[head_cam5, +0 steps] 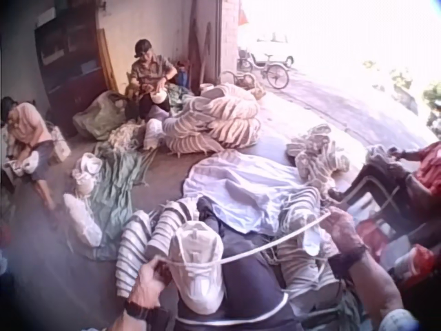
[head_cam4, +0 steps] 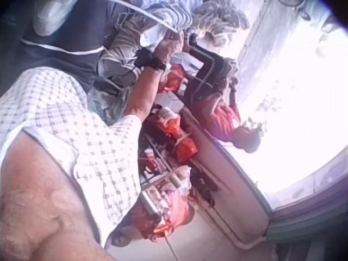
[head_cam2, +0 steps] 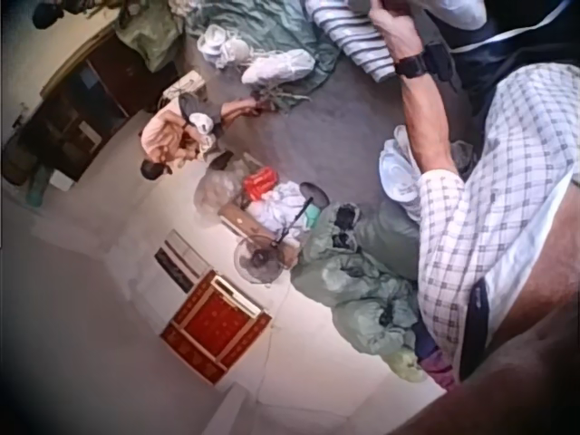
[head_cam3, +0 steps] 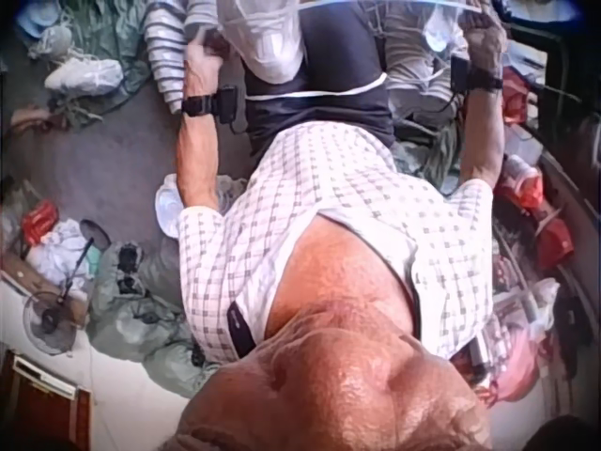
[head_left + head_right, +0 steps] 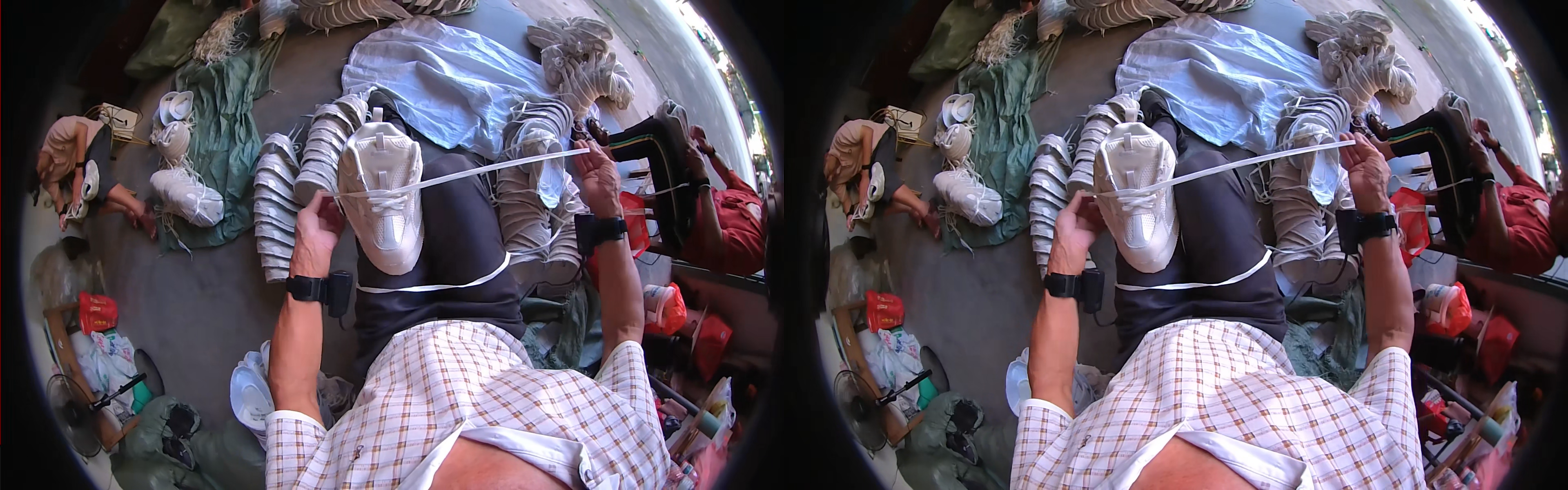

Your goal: The recorder is lacing several pairs of white shoes in a workshop environment.

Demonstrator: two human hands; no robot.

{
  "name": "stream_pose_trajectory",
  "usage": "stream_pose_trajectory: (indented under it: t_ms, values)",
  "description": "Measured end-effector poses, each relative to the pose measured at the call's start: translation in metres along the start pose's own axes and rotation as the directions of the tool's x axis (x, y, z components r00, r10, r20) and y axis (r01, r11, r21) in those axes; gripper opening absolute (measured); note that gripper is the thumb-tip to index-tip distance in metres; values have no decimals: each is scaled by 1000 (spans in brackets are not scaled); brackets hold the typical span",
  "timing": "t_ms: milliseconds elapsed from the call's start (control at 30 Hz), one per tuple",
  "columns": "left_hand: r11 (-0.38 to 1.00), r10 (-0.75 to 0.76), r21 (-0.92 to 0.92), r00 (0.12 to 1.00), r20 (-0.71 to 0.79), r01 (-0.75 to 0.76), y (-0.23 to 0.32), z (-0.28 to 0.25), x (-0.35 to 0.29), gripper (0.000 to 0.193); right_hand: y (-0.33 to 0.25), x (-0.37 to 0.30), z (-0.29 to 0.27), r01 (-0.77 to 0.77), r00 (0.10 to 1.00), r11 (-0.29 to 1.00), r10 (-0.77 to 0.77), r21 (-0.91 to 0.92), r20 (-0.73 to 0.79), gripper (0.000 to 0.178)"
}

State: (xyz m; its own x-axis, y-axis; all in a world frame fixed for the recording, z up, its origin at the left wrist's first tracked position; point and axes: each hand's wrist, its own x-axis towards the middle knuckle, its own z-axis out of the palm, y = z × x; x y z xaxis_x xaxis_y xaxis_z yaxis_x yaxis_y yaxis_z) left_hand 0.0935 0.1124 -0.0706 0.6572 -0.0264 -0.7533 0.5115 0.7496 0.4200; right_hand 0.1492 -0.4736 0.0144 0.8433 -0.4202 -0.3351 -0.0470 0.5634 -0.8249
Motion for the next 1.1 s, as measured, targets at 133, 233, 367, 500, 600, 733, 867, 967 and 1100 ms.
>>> stream_pose_trajectory:
  t_ms: [133, 233, 367, 500, 600, 733, 867, 967, 1100]
  values:
    - [971, 119, -201, 991, -68, -130, 33, -1, -20, 20, -42, 50, -77, 63, 997, 994, -58, 92, -52, 16]
    - [975, 175, -111, 975, -139, -191, 52, 10, -46, 17, -80, 82, -143, 119, 973, 984, -89, 131, -213, 20]
    - [988, -139, -69, 990, 30, 141, 82, -21, -91, 18, -84, 101, -175, 150, 950, 979, -103, 141, -295, 23]
    - [955, -216, -206, 976, 1, 212, 87, -18, -143, 20, -86, 96, -182, 141, 954, 982, -100, 128, -284, 22]
    - [957, -202, -209, 979, 8, 199, 87, -5, -168, 22, -88, 83, -179, 140, 967, 983, -110, 119, -232, 25]
    - [992, -121, 47, 990, 72, 117, 90, -6, -180, 23, -102, 67, -172, 86, 987, 995, -78, 53, -142, 26]
    - [837, 360, 514, 897, -257, -188, 89, -9, -166, 18, -109, 50, -150, 156, 977, 985, -164, -69, -138, 23]
    - [843, 500, 310, 853, -148, -440, 86, 6, -150, 24, -91, 20, -91, 181, 948, 976, -205, -119, -242, 13]
    - [785, 618, 129, 778, -112, -605, 102, 31, -116, 31, -92, 4, -64, 123, 888, 954, -229, -274, -399, 16]
